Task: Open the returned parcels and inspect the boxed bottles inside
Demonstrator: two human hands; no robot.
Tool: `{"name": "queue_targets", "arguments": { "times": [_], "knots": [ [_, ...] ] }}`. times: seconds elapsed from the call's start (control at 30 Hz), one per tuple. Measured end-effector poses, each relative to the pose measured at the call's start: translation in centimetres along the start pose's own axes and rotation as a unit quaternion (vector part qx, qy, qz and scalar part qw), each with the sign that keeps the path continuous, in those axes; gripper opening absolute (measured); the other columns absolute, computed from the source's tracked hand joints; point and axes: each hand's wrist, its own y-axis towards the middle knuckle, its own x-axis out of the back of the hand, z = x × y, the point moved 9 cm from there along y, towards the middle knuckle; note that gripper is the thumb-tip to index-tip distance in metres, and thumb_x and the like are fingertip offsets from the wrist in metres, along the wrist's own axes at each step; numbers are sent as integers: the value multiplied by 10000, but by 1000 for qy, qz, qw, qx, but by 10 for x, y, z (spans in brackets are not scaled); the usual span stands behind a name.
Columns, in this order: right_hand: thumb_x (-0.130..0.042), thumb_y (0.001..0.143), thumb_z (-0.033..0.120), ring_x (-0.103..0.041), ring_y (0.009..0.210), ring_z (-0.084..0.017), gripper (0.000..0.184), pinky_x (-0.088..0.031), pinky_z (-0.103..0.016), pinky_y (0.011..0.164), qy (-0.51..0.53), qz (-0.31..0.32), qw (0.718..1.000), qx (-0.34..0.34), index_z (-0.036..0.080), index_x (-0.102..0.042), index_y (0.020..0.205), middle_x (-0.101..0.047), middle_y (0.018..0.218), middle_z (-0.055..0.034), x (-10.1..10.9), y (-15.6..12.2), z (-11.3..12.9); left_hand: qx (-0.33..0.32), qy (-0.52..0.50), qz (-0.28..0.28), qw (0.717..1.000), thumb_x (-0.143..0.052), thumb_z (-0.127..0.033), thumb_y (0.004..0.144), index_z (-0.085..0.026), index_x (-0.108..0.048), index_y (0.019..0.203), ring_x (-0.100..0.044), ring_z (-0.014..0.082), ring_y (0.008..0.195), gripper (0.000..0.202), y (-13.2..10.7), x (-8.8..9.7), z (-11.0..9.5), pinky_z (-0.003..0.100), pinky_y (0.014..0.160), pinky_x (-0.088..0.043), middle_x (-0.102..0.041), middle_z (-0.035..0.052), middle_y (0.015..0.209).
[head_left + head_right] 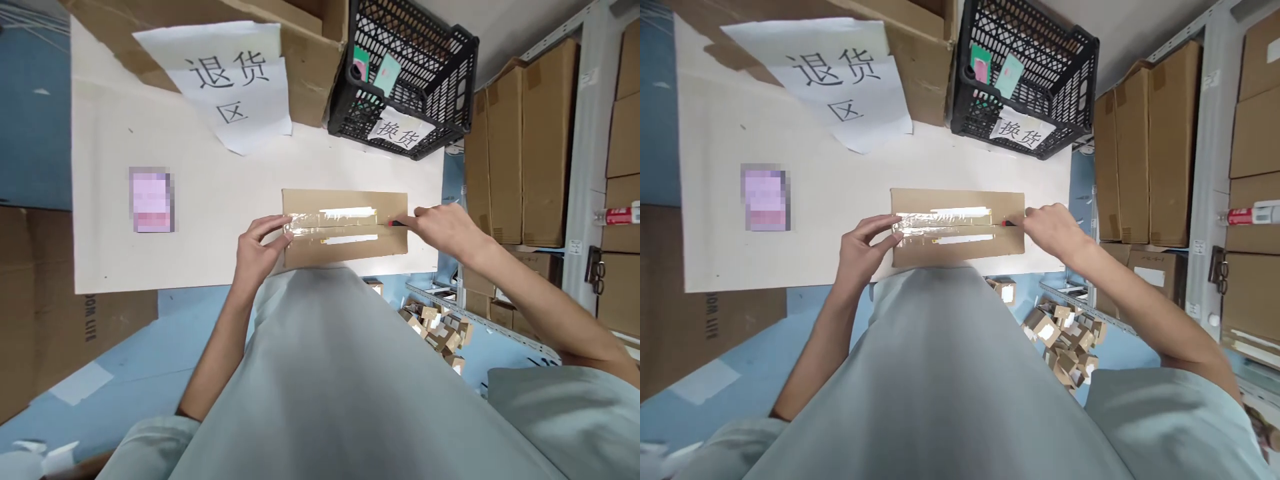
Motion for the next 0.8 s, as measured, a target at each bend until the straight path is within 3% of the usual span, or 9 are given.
{"name": "queue_targets", "arguments": {
  "times": [0.17,0.33,0.43,0.57,0.8],
  "knots": [
    [-537,1164,529,-747,916,-286,362,-417,-375,775,59,-28,994,-83,387,-801,1367,-831,982,-92,-35,-36,-71,24,9,-9,1000,-870,-401,861,-270,-859,1193,-692,316,1403,357,-2,-2,0,527,1296,-524,-754,73,1423],
    [-537,1161,502,-767,1019,-296,400,-494,-357,813,127,-44,986,-100,315,-775,1423,-835,1243,-115,-80,-35,-97,59,2,-27,998,-902,-430,810,-268,-858,1169,-708,329,1385,397,-3,-2,-1,549,1285,-530,-758,72,1456],
    [-505,1161,490,-763,1162,-298,432,-553,-360,918,237,-80,964,-88,251,-767,1409,-807,1367,-123,-108,-28,-97,68,4,-28,997,-910,-426,795,-268,-857,1153,-707,328,1389,395,-1,-2,-3,550,1299,-508,-770,74,1448],
    [-457,1147,523,-747,1248,-294,500,-558,-382,1054,373,-144,911,-106,189,-726,1405,-792,1402,-149,-148,-18,-84,88,12,-29,996,-915,-452,784,-250,-844,1192,-713,352,1377,461,1,6,2,577,1269,-523,-784,103,1421],
    [-380,1076,653,-748,1015,-237,591,-596,-382,974,578,-217,758,-210,189,-609,1362,-809,1245,-146,-215,17,-35,126,56,-82,987,-869,-530,803,-198,-788,1366,-762,349,1247,658,-5,61,23,553,1153,-596,-818,149,1271]
  ]
}}
